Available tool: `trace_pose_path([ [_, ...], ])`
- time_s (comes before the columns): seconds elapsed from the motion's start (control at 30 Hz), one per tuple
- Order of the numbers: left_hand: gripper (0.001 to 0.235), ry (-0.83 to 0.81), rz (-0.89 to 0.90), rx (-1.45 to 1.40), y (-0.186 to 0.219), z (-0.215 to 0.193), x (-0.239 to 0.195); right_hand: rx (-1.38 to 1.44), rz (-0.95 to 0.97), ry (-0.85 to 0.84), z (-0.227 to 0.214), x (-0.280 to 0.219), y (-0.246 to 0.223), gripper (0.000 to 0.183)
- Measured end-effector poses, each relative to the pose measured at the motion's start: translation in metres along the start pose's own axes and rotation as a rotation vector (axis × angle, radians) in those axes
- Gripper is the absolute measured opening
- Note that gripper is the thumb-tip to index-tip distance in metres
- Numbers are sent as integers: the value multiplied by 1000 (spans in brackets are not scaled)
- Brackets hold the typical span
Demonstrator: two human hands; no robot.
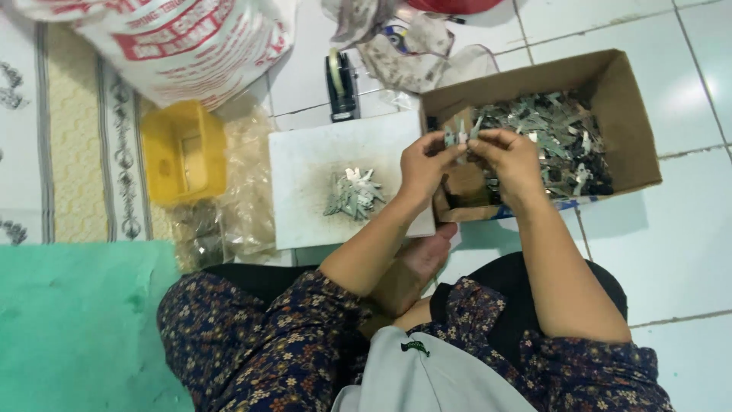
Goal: Assembling small metal components by hand on a white board while sitting on the floor.
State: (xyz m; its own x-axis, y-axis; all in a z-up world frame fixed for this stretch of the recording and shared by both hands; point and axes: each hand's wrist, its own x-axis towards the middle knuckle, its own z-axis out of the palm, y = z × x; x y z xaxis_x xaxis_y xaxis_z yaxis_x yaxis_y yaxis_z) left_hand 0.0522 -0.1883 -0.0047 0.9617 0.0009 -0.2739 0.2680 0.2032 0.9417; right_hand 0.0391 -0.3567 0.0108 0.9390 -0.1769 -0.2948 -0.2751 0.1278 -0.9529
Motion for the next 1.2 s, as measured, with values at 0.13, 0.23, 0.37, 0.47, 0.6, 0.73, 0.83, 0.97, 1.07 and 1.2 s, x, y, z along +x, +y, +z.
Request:
trace_pose_path([
  [0.13, 42, 25, 25, -52, 31, -56, -34, -59, -7, -119, 49, -19, 8, 33],
  [0.23, 46, 76, 46, -53, 40, -97, -50, -93, 2, -222, 89, -32, 9, 32],
  [0.37, 46, 172, 59, 5, 46, -141, -60, -76, 25, -302, 133, -40, 16, 26],
  [0.47, 50, 223, 73, 40, 52, -164, -66, -90, 38, -309, 157, -51, 19, 25],
  [0.6, 62, 224, 60, 53, 43, -183, -65, -193, 16, -291, 166, -51, 26, 20],
  [0.73, 57, 260, 53, 368, 46, -193, -68, -350, -47, -288, 167, -58, 20, 21],
  [0.83, 36, 394, 1, 759, 61, -192, -78, -549, -131, -252, 160, -57, 19, 21],
  [0.97, 25, 421, 130, 792, 51, -188, -75, -556, -160, -221, 155, -61, 12, 19],
  [1.07, 21, 372, 239, 754, 53, -171, -75, -544, -177, -214, 153, -62, 5, 18],
  [1.2, 20, 217, 370, 704, 51, -132, -62, -545, -174, -218, 143, -52, 4, 18],
])
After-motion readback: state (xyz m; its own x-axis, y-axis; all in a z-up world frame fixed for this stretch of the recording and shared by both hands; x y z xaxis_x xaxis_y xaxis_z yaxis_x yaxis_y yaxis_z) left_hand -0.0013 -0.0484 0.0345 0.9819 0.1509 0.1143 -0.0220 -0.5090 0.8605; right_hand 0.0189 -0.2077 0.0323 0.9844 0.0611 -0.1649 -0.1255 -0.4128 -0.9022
